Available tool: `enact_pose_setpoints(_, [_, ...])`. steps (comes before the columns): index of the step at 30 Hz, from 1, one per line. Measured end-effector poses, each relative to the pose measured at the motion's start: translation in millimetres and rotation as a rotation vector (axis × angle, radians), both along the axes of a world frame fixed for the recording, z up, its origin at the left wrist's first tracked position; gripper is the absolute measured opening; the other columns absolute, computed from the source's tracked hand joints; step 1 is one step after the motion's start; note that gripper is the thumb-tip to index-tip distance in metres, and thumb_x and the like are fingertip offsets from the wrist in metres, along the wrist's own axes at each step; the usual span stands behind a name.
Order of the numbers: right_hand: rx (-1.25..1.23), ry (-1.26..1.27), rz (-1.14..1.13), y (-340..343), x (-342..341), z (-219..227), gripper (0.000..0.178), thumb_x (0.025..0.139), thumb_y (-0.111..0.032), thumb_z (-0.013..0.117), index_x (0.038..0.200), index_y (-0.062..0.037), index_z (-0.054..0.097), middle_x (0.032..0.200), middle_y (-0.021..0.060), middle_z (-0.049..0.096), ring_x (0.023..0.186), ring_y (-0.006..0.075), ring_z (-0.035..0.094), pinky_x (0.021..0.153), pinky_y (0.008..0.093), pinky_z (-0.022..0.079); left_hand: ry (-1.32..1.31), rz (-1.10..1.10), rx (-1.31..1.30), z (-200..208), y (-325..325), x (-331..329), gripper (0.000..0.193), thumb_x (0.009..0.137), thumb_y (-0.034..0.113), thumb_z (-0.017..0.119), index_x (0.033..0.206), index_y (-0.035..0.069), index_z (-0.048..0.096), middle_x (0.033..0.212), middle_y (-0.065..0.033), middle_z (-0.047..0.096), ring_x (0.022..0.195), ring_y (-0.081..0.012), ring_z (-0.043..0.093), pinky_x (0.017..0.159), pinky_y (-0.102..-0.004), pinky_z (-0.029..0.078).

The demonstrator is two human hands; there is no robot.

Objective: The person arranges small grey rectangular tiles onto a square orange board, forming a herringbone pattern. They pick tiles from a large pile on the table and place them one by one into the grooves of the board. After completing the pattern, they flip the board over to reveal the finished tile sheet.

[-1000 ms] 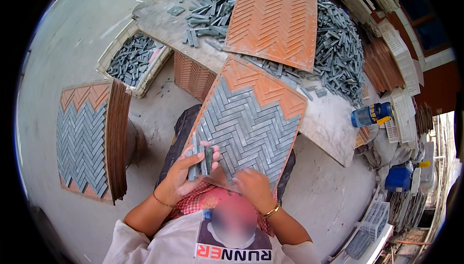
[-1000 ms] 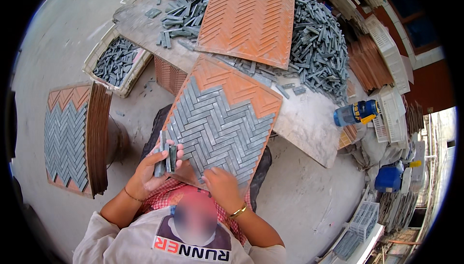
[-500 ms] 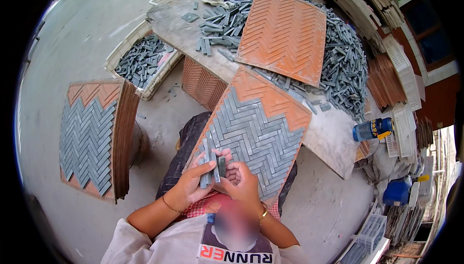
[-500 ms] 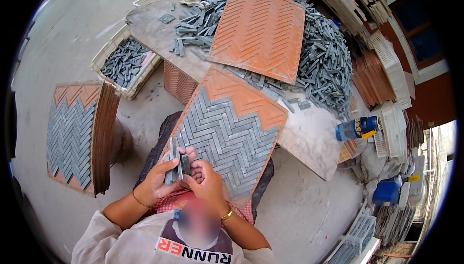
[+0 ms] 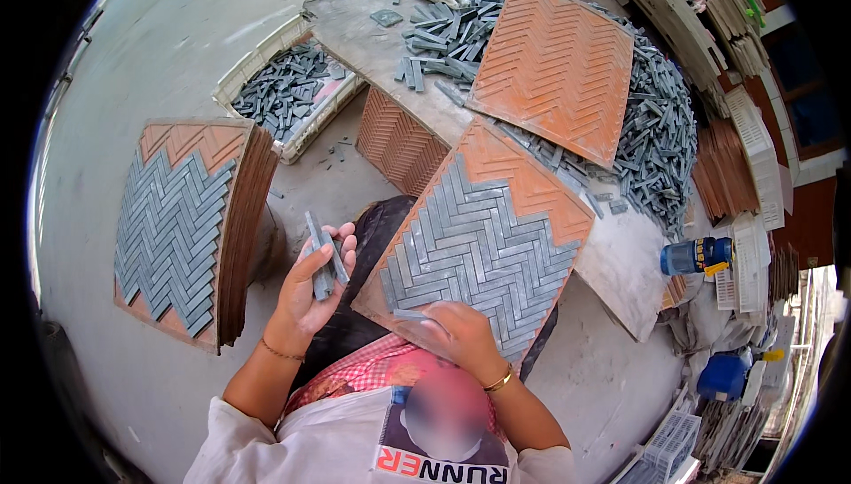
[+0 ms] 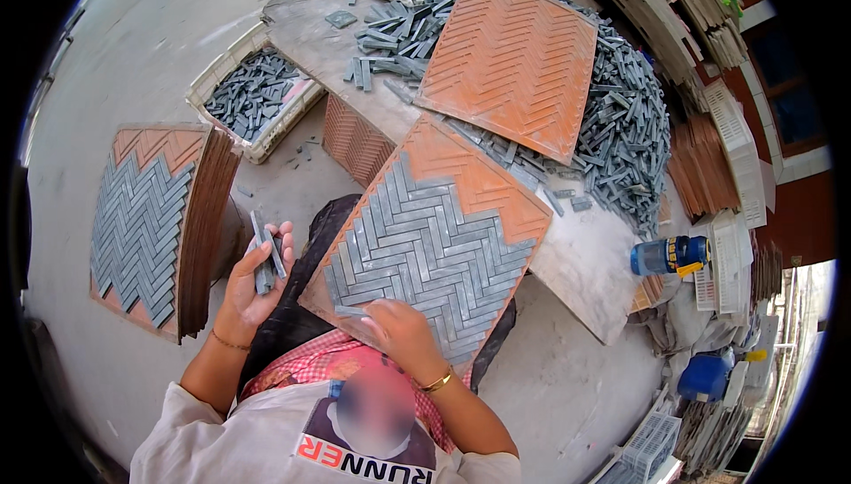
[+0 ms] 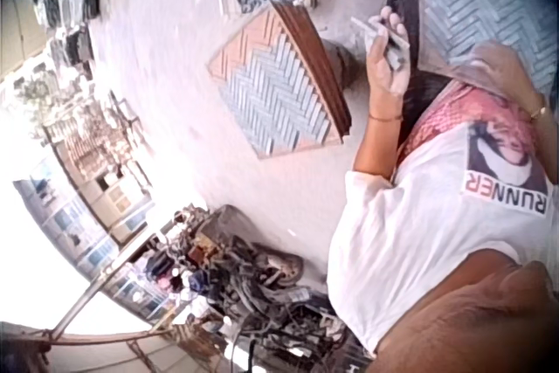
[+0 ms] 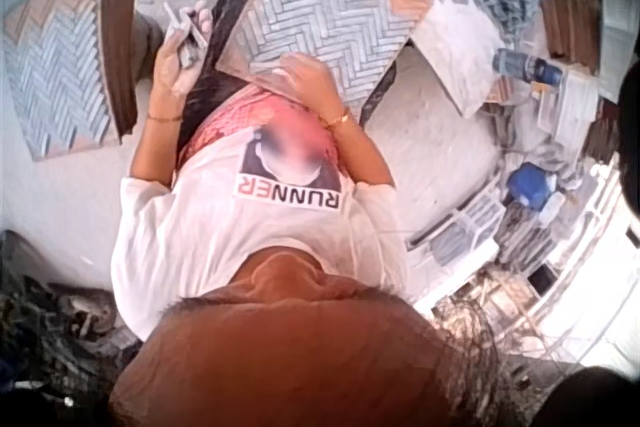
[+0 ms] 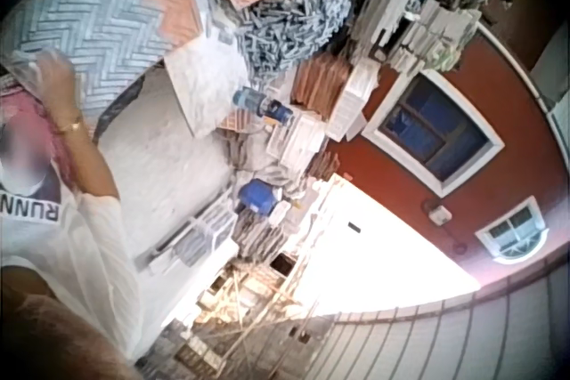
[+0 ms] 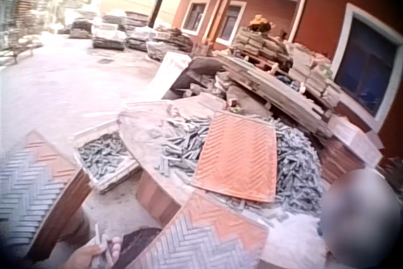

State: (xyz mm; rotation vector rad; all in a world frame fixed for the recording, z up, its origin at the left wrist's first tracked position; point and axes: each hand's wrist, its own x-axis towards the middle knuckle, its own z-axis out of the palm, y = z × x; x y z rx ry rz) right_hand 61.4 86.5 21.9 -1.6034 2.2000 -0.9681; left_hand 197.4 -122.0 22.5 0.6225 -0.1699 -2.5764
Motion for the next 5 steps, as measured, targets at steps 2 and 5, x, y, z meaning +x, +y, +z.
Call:
enact_pose_setpoints(2, [0.013, 0.125, 0.074, -3.2, -0.9, -3.1, 0.025, 0.071, -0.009, 0.070, 0.095, -0.0065, 0.063, 0.089, 0.0098, 0.064, 0.076, 0.0284, 0.062, 0.065, 0.0325, 0.051, 0.008, -0.001, -0.001, -3.6, -0.4, 1.7, 0.025, 0.087, 0.001, 0.056, 0.110, 0.005, 0.047, 0.122, -0.0125, 0.052, 0.104, -0.0187, 0.058, 0.087, -0.0288, 0.052])
enact_pose_setpoints(5, [0.080, 0.145, 0.133, -1.6, -2.9, -7.7, 0.021, 0.078, -0.009, 0.063, 0.099, -0.0102, 0.062, 0.099, 0.0111, 0.063, 0.084, 0.0267, 0.062, 0.068, 0.0333, 0.050, 0.036, -0.025, -0.010, -7.7, -1.0, 4.0, 0.027, 0.086, 0.001, 0.058, 0.112, 0.007, 0.051, 0.125, -0.0087, 0.051, 0.108, -0.0193, 0.056, 0.089, -0.0296, 0.051])
